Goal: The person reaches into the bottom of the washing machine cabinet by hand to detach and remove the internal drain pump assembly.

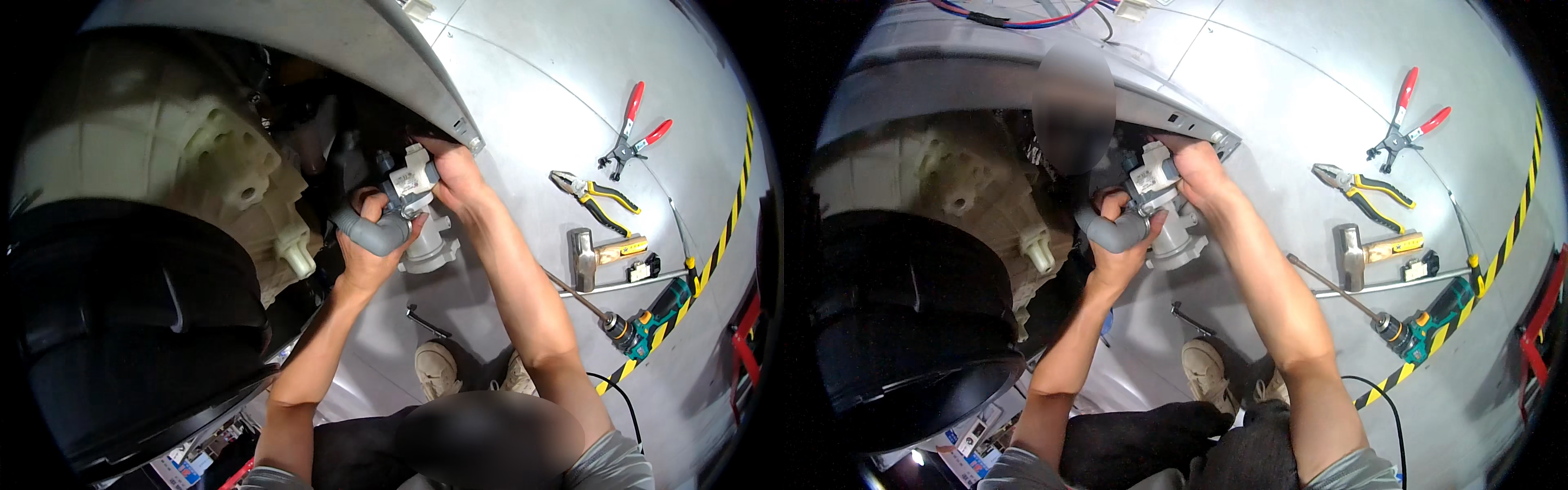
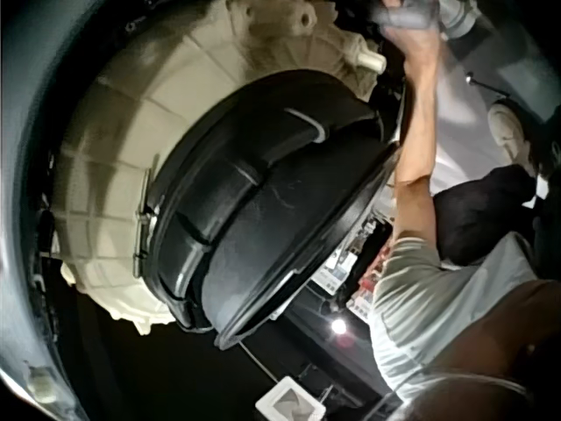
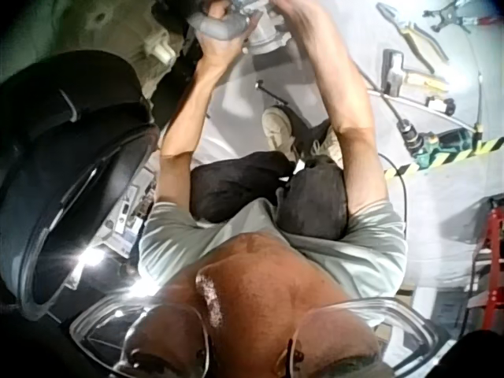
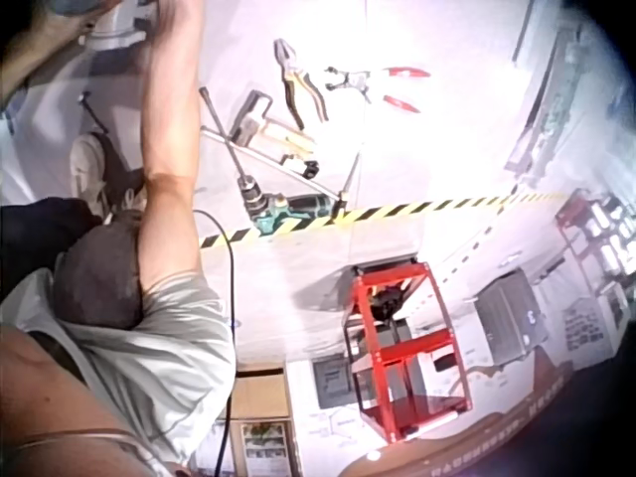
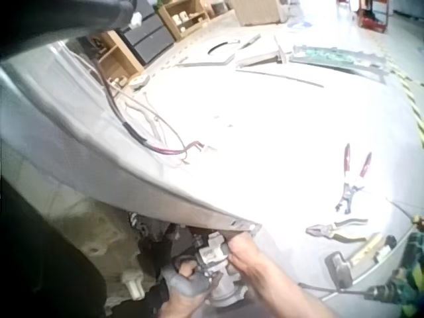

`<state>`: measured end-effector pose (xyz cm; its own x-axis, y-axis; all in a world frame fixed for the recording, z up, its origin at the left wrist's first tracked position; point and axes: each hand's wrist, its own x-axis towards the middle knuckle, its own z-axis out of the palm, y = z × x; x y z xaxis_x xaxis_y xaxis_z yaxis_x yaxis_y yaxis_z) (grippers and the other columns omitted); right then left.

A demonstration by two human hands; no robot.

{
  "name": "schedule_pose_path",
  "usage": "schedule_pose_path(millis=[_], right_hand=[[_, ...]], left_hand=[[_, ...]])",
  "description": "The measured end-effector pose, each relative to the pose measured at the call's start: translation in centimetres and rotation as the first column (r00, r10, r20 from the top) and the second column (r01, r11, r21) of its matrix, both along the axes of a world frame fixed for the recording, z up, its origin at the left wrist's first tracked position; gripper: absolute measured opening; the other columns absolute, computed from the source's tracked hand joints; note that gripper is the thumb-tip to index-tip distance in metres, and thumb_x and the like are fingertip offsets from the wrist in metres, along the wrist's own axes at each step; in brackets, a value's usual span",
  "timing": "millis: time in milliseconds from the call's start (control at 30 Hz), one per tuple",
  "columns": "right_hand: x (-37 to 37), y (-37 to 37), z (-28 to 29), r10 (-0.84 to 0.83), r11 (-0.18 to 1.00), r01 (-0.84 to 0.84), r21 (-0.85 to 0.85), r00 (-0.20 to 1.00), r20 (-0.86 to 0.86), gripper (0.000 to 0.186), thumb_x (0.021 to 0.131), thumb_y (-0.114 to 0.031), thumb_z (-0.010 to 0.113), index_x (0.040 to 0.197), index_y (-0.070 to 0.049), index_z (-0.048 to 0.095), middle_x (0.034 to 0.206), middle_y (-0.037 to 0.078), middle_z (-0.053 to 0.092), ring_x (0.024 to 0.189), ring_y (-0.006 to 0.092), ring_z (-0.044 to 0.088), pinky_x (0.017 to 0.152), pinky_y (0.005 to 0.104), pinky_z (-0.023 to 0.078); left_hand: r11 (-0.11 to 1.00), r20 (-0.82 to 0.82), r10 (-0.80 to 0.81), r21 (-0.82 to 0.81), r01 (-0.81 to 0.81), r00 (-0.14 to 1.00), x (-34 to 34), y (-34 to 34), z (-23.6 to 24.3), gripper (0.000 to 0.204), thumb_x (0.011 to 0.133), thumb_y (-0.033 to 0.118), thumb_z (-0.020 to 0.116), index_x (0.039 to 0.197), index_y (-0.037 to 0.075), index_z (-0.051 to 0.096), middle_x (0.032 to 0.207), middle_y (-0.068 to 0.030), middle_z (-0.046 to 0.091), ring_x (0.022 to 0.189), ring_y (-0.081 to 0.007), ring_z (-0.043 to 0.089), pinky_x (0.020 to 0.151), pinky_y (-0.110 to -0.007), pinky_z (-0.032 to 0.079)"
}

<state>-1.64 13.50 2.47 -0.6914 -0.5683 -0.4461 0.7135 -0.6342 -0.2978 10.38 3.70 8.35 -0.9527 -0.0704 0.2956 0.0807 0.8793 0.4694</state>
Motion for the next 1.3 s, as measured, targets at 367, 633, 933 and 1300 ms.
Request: schedule_pose_path(millis=[367,633,933,1300], right_hand=[[1.1,0.8,2.7,0.012,0.985,0.028,0.171,0.974,-0.228,0.022,0.098,-0.018,0.056,0.106,0.0,0.064,0.094,0.004,0.067,0.08,0.0116,0.059,0.072,0.0278,0.049],[0.0,1.7,2.8,0.124,0.99,-0.12,0.076,0.991,-0.048,0.01,0.09,-0.011,0.066,0.095,-0.002,0.064,0.087,0.007,0.065,0.079,0.0164,0.063,0.068,0.0308,0.051],[0.9,1.8,2.7,0.131,0.989,-0.119,0.089,0.982,-0.139,0.02,0.095,-0.015,0.059,0.109,0.0,0.062,0.102,0.009,0.065,0.091,0.0168,0.059,0.082,0.0324,0.049],[4.3,9.4,2.3,0.44,0.781,-0.115,0.613,0.799,-0.411,0.043,0.096,-0.026,0.06,0.127,0.003,0.053,0.106,0.007,0.062,0.093,0.0137,0.058,0.084,0.0285,0.047]], left_hand=[[0.994,-0.038,0.077,-0.071,-0.08,0.996,0.0,0.5,0.1,0.048,0.062,0.018,0.089,0.095,0.003,0.057,0.091,-0.0161,0.059,0.078,-0.036,0.058,0.065,-0.042,0.048],[0.997,0.011,0.069,0.023,-0.07,0.998,0.4,0.7,0.6,0.042,0.069,0.022,0.085,0.095,0.002,0.059,0.09,-0.0167,0.06,0.08,-0.0355,0.06,0.065,-0.043,0.049],[0.993,0.015,0.117,-0.002,-0.117,0.993,0.5,0.5,1.5,0.043,0.073,0.031,0.082,0.094,0.003,0.058,0.091,-0.017,0.061,0.072,-0.0373,0.061,0.061,-0.044,0.049],[0.939,-0.127,0.321,0.175,-0.297,0.939,-3.6,0.6,0.6,0.042,0.077,0.036,0.079,0.089,0.0,0.06,0.074,-0.019,0.065,0.073,-0.0413,0.063,0.065,-0.045,0.047]])
